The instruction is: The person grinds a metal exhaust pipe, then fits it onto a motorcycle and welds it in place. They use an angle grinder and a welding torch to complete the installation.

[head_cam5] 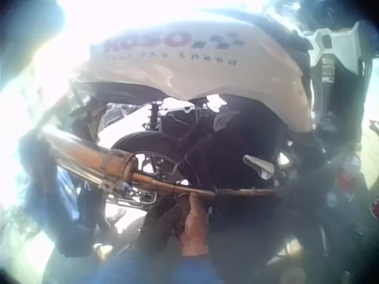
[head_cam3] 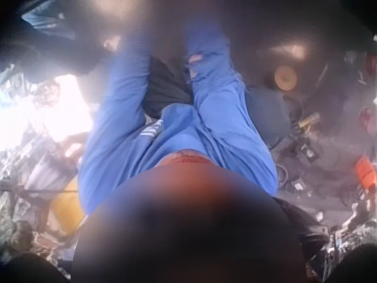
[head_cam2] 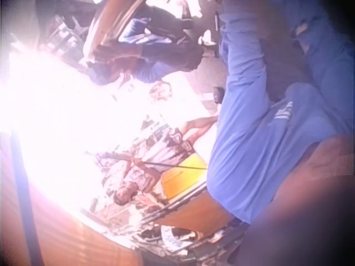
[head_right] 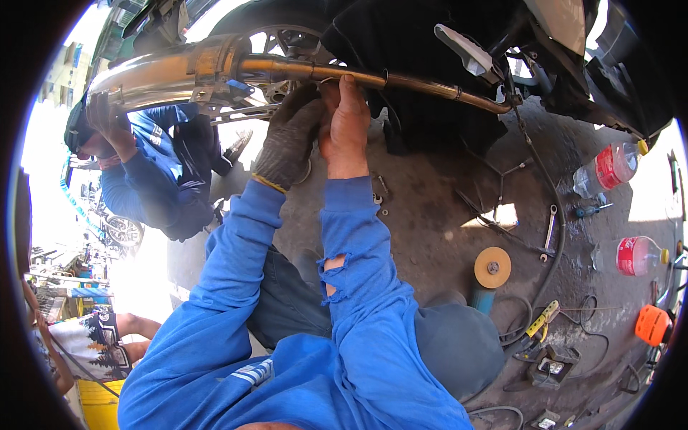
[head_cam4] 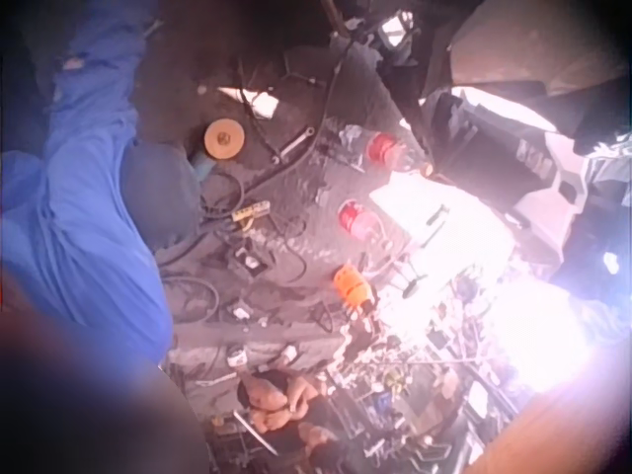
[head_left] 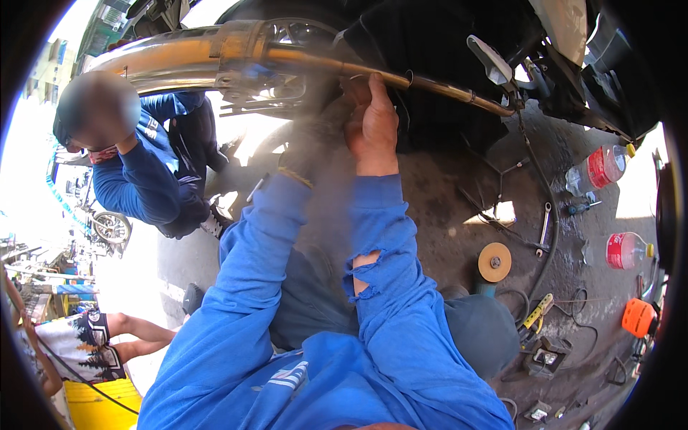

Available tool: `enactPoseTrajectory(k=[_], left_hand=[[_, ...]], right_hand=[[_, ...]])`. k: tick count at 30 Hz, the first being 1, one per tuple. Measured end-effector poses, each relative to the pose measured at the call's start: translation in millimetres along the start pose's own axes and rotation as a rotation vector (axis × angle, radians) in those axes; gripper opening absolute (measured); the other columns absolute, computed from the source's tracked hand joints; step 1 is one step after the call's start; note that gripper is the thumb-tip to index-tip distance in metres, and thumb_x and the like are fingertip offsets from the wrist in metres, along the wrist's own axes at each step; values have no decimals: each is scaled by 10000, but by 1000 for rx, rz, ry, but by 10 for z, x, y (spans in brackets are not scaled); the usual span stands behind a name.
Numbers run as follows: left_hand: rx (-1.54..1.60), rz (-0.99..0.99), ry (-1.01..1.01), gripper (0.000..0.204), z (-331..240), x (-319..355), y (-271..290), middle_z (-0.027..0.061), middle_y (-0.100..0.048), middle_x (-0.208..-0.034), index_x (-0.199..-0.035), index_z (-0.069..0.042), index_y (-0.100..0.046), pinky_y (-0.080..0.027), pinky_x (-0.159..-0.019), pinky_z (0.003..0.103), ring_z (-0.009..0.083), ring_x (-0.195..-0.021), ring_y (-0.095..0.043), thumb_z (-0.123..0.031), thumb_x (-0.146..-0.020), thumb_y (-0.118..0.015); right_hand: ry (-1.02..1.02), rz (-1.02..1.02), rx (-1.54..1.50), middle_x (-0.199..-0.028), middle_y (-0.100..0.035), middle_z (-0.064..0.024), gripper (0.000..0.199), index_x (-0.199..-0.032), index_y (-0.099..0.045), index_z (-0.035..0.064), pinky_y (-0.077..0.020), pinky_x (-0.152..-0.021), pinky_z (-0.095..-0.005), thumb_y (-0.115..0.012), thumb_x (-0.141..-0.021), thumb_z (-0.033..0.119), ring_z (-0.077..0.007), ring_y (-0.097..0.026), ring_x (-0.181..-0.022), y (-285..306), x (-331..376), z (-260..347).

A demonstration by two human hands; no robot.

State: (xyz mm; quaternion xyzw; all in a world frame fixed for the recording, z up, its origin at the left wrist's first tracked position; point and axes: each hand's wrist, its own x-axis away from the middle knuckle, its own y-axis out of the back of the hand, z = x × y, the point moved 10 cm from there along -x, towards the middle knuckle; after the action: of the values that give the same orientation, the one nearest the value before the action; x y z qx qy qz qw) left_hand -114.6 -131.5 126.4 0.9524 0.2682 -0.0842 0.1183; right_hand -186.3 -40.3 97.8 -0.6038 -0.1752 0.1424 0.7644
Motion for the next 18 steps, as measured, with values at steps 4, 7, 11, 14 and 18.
enactPoseTrajectory(k=[4, 7, 11, 14, 18], left_hand=[[31, 30, -15, 392, -286, -161, -301, 100, -654, -1220, -1289, 0, -576, -483, -949, 307, 174, -1117, -605, -126, -936, -692], [171, 102, 55, 372, -348, -247, -311, 97, -671, -1177, -1261, 1, -598, -491, -924, 307, 171, -1071, -621, -138, -933, -704], [143, 155, 48, 312, -315, -294, -329, 99, -684, -1130, -1198, 0, -631, -503, -899, 308, 164, -1033, -634, -144, -933, -711], [186, 95, 47, 293, -253, -334, -306, 99, -687, -1129, -1181, -4, -641, -504, -900, 311, 178, -1035, -640, -129, -924, -707], [-860, 81, -626, 296, -706, -200, -430, 106, -688, -1152, -1173, -17, -648, -497, -947, 329, 214, -1068, -650, -113, -898, -698]], right_hand=[[-45, 15, -70, -1083, -684, -79, 316, -1173, -647, 51, -491, -936, -342, -708, -957, 274, -233, -641, -1050, 46, -12, 33], [-56, 24, -68, -1149, -668, -96, 375, -1200, -637, 66, -470, -986, -392, -777, -903, 248, -257, -618, -1113, 73, 9, 54], [-72, 20, -113, -1212, -652, -99, 416, -1246, -625, 66, -439, -1026, -409, -763, -912, 273, -260, -588, -1172, 116, 26, 15], [-65, -34, -118, -1235, -637, -122, 408, -1278, -604, 70, -424, -1049, -417, -731, -930, 243, -279, -581, -1187, 199, 31, 21], [2, -44, -43, -1258, -621, -138, 409, -1301, -590, 84, -425, -1055, -430, -716, -938, 223, -299, -573, -1216, 243, 41, 101]])
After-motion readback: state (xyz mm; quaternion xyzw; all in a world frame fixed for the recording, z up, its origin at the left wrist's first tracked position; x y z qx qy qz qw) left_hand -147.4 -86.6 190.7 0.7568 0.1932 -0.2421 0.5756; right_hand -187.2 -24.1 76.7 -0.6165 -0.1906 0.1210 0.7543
